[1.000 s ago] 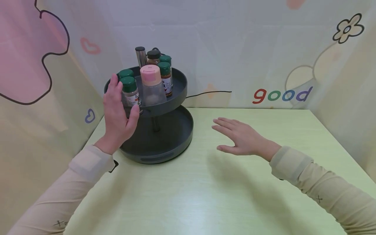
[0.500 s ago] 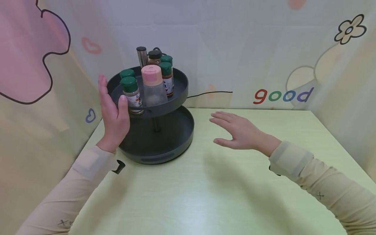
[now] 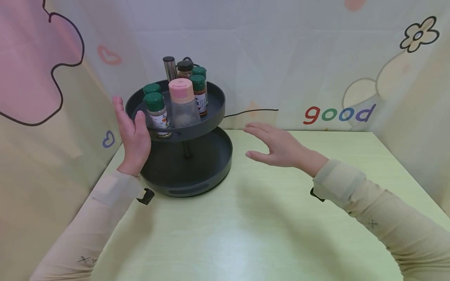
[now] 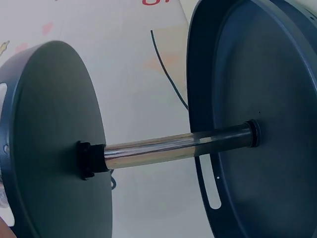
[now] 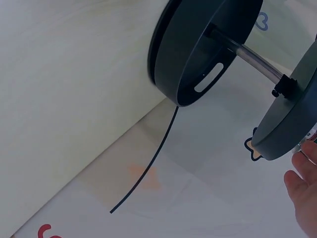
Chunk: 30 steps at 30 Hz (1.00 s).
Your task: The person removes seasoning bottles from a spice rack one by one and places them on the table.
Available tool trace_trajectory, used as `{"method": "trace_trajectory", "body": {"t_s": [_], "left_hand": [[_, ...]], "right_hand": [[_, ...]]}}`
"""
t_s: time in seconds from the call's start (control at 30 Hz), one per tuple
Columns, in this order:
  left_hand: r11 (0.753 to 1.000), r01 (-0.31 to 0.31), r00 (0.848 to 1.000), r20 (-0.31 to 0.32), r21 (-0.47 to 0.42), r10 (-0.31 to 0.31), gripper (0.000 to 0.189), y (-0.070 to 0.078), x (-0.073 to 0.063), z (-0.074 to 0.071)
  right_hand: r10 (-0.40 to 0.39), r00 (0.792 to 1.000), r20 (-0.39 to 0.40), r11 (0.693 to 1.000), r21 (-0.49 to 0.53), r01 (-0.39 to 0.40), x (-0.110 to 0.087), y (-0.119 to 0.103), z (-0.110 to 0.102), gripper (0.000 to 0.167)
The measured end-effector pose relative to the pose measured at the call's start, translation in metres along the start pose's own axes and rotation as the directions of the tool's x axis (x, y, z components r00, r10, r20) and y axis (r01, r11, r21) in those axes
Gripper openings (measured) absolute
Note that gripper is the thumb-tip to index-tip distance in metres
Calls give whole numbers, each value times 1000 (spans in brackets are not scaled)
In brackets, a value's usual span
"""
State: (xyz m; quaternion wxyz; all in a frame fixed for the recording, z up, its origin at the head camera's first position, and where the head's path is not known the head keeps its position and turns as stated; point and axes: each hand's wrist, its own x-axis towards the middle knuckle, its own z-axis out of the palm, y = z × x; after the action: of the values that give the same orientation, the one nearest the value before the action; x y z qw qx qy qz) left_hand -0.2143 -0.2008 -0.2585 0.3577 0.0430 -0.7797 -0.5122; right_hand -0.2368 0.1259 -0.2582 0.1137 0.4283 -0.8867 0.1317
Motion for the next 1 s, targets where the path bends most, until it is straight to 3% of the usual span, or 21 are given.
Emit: {"method": "trace_trajectory", "body": {"t_s": [0.17,0.37,0.6,1.0], "left_hand": [[997,74,997,7,-28,-74,59,3,0,1],[992,127,992,14,-27,-126,60,-14,5,6],[986,156,988,5,-50,-156,59,-23,7,8],[983,168,986,15,-78,-167,56,-31,9,10]], "right_hand": [[34,999,-3,998,46,-34,9,-3,-3,59],[66,998,-21,994,93,-64,21,-7,-6,62],[80,993,-82,986,153,-67,37,-9,-8,60],[111,989,-103,972,217,-86,54,-13,-4,61]]}}
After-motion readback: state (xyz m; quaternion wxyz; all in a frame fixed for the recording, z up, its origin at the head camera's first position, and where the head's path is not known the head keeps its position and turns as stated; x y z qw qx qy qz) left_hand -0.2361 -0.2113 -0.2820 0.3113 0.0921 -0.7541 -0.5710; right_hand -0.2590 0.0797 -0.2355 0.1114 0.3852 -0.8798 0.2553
